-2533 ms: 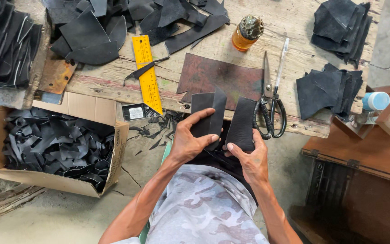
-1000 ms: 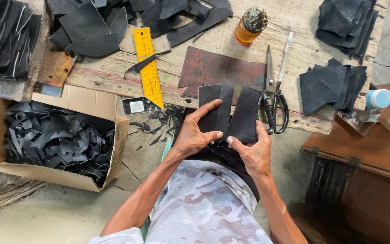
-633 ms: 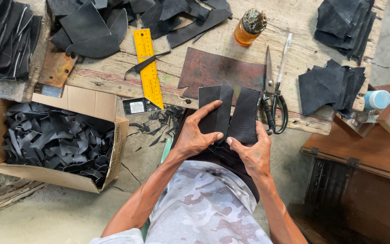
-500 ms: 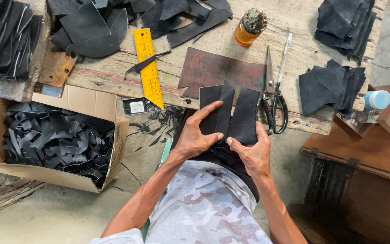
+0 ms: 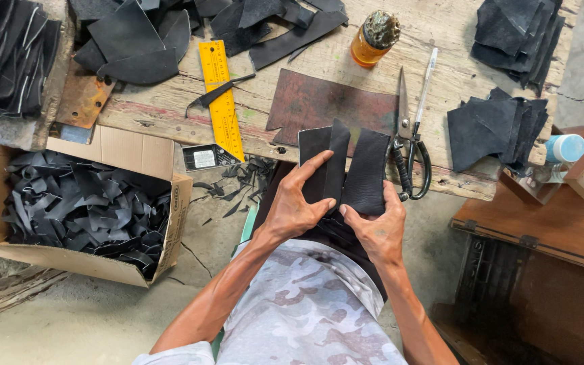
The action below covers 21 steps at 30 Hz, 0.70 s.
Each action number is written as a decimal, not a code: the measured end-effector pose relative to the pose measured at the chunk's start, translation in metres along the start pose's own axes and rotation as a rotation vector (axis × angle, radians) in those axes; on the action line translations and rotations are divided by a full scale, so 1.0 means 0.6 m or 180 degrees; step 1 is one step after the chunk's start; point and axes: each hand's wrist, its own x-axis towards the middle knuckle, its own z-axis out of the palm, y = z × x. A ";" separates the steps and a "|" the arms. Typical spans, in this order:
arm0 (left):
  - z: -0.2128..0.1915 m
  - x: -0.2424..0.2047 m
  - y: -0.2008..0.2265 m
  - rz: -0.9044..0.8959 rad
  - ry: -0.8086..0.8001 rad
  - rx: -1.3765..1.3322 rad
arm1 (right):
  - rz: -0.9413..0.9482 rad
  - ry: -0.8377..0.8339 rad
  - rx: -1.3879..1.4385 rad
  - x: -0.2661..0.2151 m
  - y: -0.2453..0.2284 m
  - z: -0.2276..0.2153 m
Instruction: The person sorts black leather pieces on a workbench, uses a ruler and pen to mark cutting lines on them, and cuts along the marks with shears.
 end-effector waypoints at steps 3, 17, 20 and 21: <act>0.001 -0.003 0.002 -0.0003 0.0036 0.0026 | 0.0080 0.0060 -0.0315 0.000 -0.002 0.001; 0.015 -0.011 -0.013 -0.0170 0.0152 -0.0230 | 0.0129 -0.0020 -0.0208 0.000 0.006 -0.002; 0.018 -0.014 -0.014 -0.0192 0.0214 -0.0254 | 0.0163 0.0010 0.0058 0.000 0.011 -0.001; 0.020 -0.014 -0.015 -0.0204 0.0231 -0.0248 | 0.0164 0.0013 0.0152 0.000 0.013 -0.001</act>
